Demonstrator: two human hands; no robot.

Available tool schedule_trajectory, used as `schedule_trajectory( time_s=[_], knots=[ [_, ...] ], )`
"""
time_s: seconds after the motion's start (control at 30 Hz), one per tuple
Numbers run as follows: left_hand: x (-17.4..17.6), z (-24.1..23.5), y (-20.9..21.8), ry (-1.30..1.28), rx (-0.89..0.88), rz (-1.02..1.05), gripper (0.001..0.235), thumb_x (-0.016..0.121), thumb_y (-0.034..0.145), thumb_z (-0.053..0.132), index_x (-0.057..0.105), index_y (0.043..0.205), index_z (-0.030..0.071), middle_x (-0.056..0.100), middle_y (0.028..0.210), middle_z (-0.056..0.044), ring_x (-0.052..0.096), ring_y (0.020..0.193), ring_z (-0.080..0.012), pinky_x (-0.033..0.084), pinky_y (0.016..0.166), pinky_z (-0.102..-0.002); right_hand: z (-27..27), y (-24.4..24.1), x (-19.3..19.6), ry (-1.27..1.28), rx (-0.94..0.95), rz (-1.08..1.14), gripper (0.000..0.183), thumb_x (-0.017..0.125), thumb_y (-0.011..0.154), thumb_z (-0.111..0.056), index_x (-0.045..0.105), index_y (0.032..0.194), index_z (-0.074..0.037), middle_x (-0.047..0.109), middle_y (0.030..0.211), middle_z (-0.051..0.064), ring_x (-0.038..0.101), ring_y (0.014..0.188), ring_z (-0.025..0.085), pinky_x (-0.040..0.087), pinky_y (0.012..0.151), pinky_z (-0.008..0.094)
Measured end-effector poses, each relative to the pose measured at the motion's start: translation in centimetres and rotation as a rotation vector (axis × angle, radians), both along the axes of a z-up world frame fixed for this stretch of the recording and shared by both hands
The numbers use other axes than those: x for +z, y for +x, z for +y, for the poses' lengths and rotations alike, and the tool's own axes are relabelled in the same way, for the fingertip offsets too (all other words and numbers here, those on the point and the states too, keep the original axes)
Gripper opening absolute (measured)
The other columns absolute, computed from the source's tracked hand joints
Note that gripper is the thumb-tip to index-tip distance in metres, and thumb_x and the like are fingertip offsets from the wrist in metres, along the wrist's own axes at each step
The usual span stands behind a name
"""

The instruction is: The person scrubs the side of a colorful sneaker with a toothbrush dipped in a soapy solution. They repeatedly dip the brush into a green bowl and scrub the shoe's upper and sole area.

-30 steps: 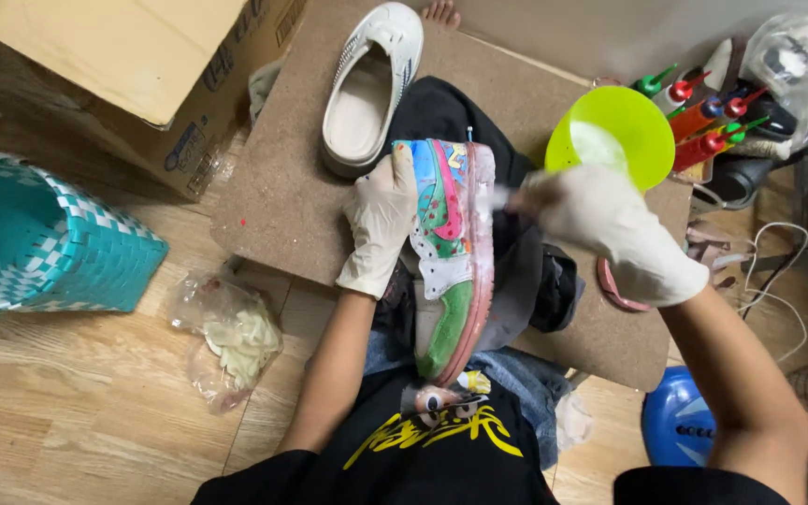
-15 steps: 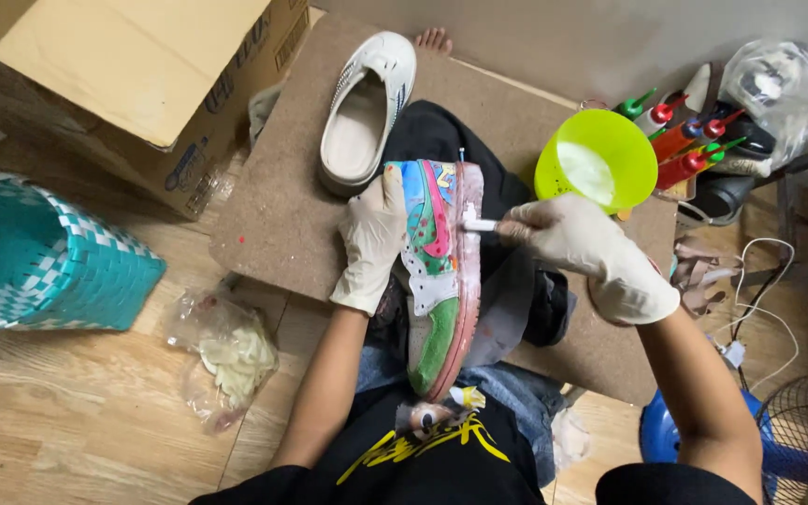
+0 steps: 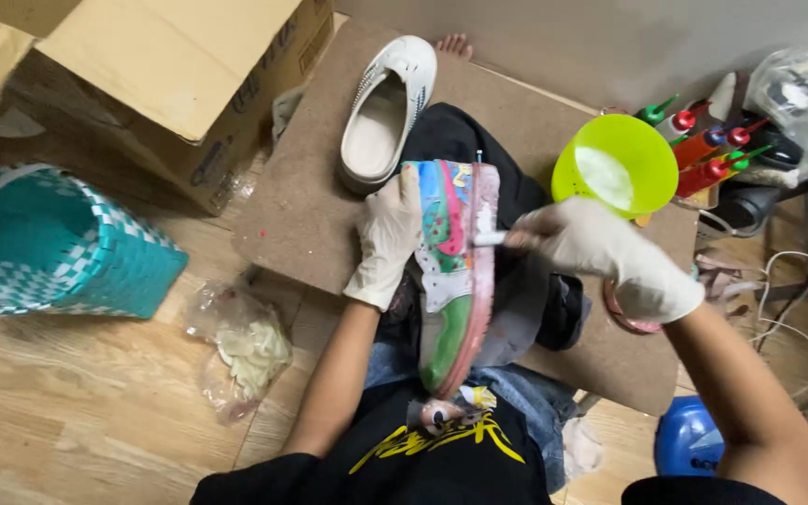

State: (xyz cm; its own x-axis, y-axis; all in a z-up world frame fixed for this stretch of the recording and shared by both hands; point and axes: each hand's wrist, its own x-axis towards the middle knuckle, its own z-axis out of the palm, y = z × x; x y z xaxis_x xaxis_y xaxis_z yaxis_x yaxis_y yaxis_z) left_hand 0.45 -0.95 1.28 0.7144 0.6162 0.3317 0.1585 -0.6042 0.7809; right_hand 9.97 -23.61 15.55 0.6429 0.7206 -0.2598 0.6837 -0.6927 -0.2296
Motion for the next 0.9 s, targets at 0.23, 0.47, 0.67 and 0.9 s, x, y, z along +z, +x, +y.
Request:
schedule_trajectory(
  time_s=[0.23, 0.47, 0.67, 0.9],
  knots=[
    [-0.7, 0.3, 0.2, 0.092, -0.062, -0.114, 0.037, 0.045, 0.112, 0.026, 0.069, 0.104, 0.0, 0.066, 0.078, -0.024, 0.065, 0.069, -0.0442, 0.049, 0.054, -0.053, -0.4, -0.8, -0.6, 0.149, 0.062, 0.04, 0.028, 0.074, 0.088, -0.044, 0.08, 0.098, -0.018, 0.075, 0.085, 0.013, 0.072, 0.077, 0.032, 0.057, 0.068, 0.042],
    [-1.4, 0.6, -0.6, 0.262, -0.011, 0.033, 0.022, 0.055, 0.107, 0.021, 0.069, 0.108, 0.005, 0.068, 0.079, -0.019, 0.067, 0.067, -0.0376, 0.051, 0.051, -0.048, -0.5, -2.0, 0.8, -0.029, -0.075, -0.029, 0.026, 0.068, 0.094, -0.041, 0.078, 0.099, -0.017, 0.073, 0.081, 0.016, 0.072, 0.072, 0.034, 0.055, 0.065, 0.046],
    [-1.8, 1.1, -0.8, 0.505, -0.095, -0.078, 0.03, 0.056, 0.099, 0.007, 0.063, 0.127, -0.003, 0.068, 0.086, -0.018, 0.067, 0.066, -0.0386, 0.051, 0.052, -0.048, -1.7, -1.8, -0.1, 0.105, -0.119, -0.231, 0.026, 0.068, 0.099, -0.039, 0.078, 0.106, -0.016, 0.074, 0.089, 0.017, 0.07, 0.077, 0.037, 0.054, 0.067, 0.046],
    [-1.1, -0.1, -0.8, 0.056, -0.043, -0.065, 0.023, 0.055, 0.108, 0.024, 0.068, 0.103, 0.005, 0.068, 0.081, -0.021, 0.066, 0.07, -0.043, 0.049, 0.055, -0.05, -0.4, -3.5, 1.1, -0.322, -0.08, 0.008, 0.032, 0.065, 0.092, -0.048, 0.078, 0.108, -0.024, 0.075, 0.082, 0.016, 0.074, 0.073, 0.032, 0.058, 0.068, 0.044]
  ],
)
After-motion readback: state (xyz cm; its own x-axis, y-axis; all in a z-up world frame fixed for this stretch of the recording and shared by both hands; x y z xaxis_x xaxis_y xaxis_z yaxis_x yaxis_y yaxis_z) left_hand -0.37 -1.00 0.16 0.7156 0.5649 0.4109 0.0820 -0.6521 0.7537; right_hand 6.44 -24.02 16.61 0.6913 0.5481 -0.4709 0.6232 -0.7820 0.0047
